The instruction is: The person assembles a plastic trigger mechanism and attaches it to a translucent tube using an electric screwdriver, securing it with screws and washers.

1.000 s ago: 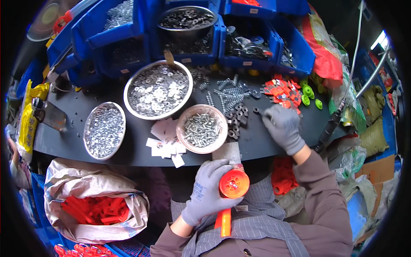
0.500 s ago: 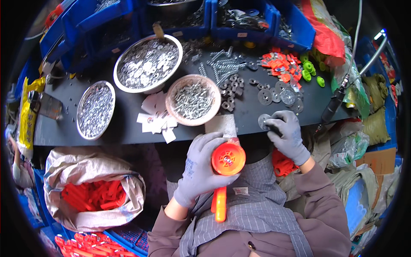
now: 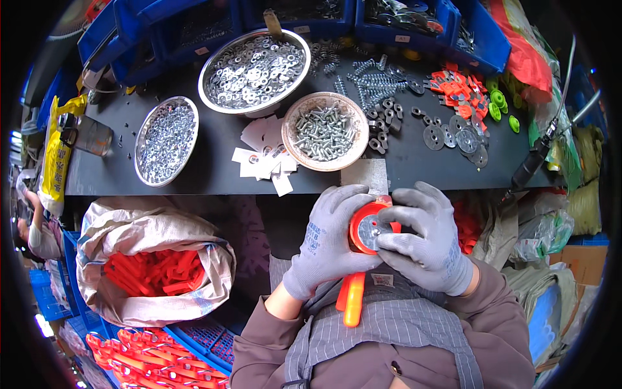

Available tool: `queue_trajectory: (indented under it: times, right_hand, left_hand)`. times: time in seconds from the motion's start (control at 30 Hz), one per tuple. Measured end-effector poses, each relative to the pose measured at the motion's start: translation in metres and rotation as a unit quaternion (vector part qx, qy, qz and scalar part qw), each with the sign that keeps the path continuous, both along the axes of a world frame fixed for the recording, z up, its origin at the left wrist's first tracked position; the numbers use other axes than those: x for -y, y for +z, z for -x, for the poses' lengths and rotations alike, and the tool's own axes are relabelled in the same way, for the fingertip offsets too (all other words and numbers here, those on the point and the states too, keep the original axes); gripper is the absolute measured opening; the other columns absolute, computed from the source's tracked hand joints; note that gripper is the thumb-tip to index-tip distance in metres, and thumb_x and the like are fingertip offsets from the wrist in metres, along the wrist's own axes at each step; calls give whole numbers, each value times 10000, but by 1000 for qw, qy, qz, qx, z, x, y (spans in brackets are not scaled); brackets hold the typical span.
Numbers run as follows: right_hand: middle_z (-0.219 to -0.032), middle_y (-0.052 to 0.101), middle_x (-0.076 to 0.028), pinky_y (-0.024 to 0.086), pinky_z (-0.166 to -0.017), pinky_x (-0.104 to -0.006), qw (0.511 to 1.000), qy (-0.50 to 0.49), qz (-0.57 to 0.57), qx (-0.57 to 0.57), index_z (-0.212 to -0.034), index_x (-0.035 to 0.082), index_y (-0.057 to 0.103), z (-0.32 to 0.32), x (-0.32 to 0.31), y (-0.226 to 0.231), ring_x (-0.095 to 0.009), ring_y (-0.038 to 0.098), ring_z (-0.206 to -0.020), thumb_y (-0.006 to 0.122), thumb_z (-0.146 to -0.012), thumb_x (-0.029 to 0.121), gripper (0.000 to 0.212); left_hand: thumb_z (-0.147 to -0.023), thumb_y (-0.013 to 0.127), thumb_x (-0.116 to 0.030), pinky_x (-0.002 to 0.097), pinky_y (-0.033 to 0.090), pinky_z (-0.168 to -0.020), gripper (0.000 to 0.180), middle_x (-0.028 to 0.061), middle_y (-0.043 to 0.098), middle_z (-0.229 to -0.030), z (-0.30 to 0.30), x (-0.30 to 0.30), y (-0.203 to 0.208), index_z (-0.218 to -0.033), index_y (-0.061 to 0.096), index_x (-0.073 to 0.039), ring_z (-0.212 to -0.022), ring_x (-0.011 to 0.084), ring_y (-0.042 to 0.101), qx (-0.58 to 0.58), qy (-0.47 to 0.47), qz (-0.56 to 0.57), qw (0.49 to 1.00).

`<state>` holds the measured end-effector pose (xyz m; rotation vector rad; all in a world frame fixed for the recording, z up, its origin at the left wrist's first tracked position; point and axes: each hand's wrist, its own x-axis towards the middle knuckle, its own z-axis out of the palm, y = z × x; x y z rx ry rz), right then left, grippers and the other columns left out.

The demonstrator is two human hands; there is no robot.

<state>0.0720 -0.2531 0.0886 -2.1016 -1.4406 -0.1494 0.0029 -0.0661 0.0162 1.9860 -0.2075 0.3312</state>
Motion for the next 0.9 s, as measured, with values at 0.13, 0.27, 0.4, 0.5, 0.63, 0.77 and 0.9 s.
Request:
queue_trajectory:
  times: [0.13, 0.27, 0.4, 0.5, 0.63, 0.77, 0.9]
  right_hand:
    - [-1057, 631, -72, 314, -1047, -618, 998, 4, 56, 16, -949, 166, 657, 3, 1, -3, -301, 601, -1050, 789, -684, 324, 336]
    - [-1054, 625, -73, 292, -1058, -635, 996, -3, 79, 36, -933, 154, 662, 5, 1, -14, -293, 601, -1034, 785, -677, 382, 364]
    - [-1046, 621, -81, 286, -1059, -634, 999, -19, 45, 0, -920, 166, 671, 4, 6, -17, -304, 593, -1026, 777, -681, 363, 327]
    - [-1089, 616, -125, 345, -1064, -532, 981, -140, -127, 48, -1000, 68, 663, -19, 41, -12, -288, 583, -1064, 741, -724, 284, 360]
    - [-1361, 504, -177, 384, -1064, -365, 800, -513, -298, 92, -1399, -42, 430, -102, 152, -20, -259, 490, -1252, 621, -920, 97, 534]
    - [-1405, 474, -207, 356, -1083, -362, 744, -635, -202, 45, -1424, -89, 370, -172, 261, -83, -270, 454, -1302, 762, -847, 251, 775]
    - [-1415, 480, -236, 345, -1093, -372, 769, -619, -157, 26, -1429, -83, 360, -179, 266, -97, -309, 465, -1320, 759, -829, 379, 856]
  left_hand:
    - [-540, 844, -346, 483, 401, -1016, 770, 190, 547, -1258, 1, -2, 0, -1198, 587, -40, -1172, 397, 518, 0, 0, -13, 1000]
    - [-549, 845, -355, 486, 397, -1020, 768, 194, 545, -1263, -1, -1, 0, -1198, 584, -39, -1184, 398, 514, -8, 1, -22, 1000]
    - [-557, 854, -343, 478, 393, -1025, 788, 199, 540, -1263, -3, 0, 3, -1223, 561, -39, -1184, 394, 513, -25, -5, -24, 999]
    - [-564, 865, -342, 464, 386, -1038, 843, 202, 526, -1273, -1, -4, 9, -1264, 524, -21, -1186, 392, 510, -52, -18, -4, 998]
    - [-680, 841, -235, 377, 404, -1013, 800, 140, 554, -1251, 7, -21, 31, -1340, 466, 17, -1168, 242, 536, -130, -8, 143, 981]
    - [-788, 695, -46, 326, 462, -873, 315, 110, 632, -962, -26, -39, 52, -1090, 623, 4, -971, 203, 606, -94, 156, -8, 983]
    - [-784, 654, -26, 409, 487, -799, 203, 162, 637, -963, -66, -47, 62, -986, 649, -6, -923, 342, 611, -4, 146, -199, 969]
